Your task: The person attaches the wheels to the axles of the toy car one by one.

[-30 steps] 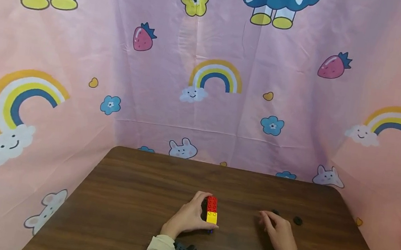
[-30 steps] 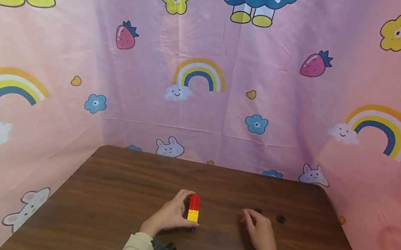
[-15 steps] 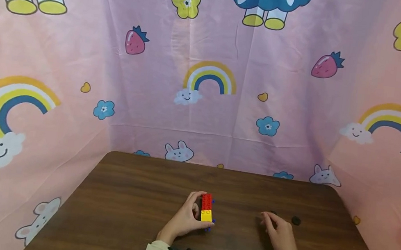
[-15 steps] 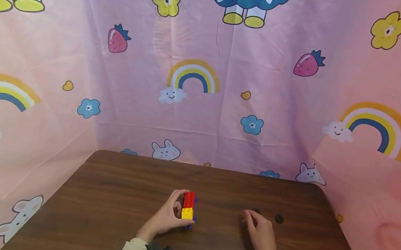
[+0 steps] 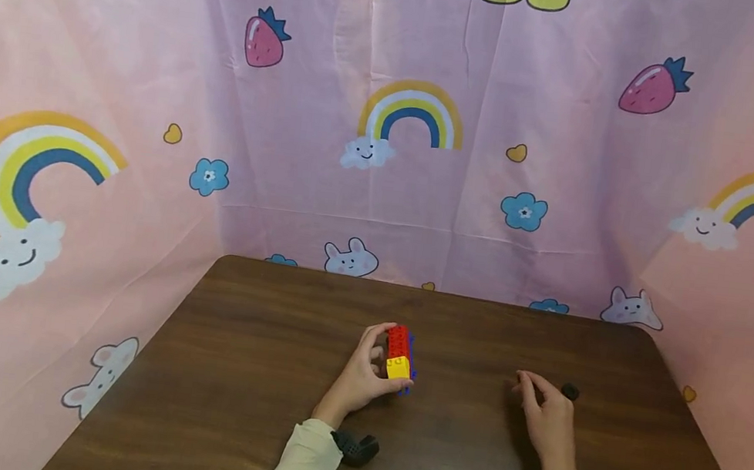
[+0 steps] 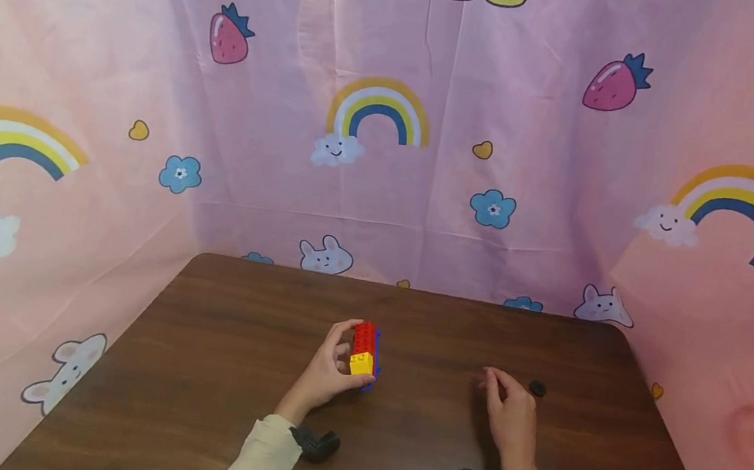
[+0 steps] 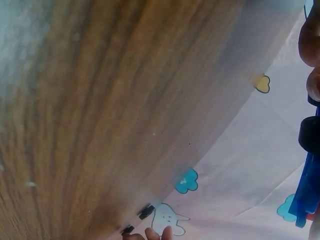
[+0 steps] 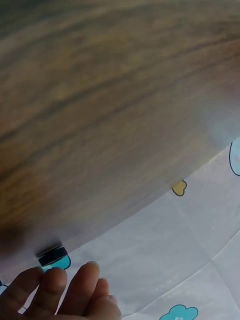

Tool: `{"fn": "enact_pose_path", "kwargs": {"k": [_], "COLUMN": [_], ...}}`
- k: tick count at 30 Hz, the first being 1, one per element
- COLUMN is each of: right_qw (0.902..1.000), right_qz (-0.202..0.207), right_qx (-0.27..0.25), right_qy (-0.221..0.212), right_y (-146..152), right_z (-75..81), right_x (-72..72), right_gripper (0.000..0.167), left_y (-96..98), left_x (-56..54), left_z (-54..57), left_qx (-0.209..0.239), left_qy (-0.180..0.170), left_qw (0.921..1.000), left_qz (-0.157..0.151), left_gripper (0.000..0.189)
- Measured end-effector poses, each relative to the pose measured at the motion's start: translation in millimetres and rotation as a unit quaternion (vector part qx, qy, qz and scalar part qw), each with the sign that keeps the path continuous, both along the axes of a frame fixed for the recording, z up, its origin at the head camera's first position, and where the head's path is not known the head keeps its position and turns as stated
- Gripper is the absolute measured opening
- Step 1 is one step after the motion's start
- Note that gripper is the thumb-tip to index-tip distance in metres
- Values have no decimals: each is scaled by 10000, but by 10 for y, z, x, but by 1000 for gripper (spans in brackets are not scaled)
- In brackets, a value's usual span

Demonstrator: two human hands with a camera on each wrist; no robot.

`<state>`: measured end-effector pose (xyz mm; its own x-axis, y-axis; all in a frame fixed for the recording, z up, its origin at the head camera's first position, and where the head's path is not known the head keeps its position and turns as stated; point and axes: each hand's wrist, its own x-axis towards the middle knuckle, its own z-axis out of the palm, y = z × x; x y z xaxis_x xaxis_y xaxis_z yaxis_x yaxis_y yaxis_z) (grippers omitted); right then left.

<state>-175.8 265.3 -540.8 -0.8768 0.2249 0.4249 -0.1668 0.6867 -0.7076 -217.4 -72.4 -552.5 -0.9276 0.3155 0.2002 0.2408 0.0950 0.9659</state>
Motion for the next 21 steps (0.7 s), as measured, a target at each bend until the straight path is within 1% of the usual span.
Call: {"fn": "enact_pose_path", "kwargs": {"k": [2,5,9,12,14,17,21], "right_qw": [10000,10000,9991,9978,9970,9955,9943], "right_qz": [-37,-89,-302,-571,-732,-922,-850], "right_qx": [6,7,-64,-58,15,221,508], "right_qy": [-57,-12,282,344,239,-57,-385], "right_y": [11,28,44,57,69,89,124], "right_z": [10,19,30,32,34,40,50], "right_x": [-3,-4,-8,-5,0,8,12], "right_gripper": [21,21,23,29,33,37,41], "left_y": [2,-2,-5,-6,-5,0,21], "left_x": [-9,-11,-13,-13,-14,-19,-26], "left_z": [10,12,31,47,52,56,58], "left_qx": [16,-11,-35,-61,-81,-119,-123], "left_qy": [-6,-17,4,-12,-55,-118,-171], "left_qw": [10000,10000,10000,10000,9999,9999,9998], "left_qz": [-7,14,47,64,43,-14,-70], "left_gripper": [99,99,100,102,102,102,100]}}
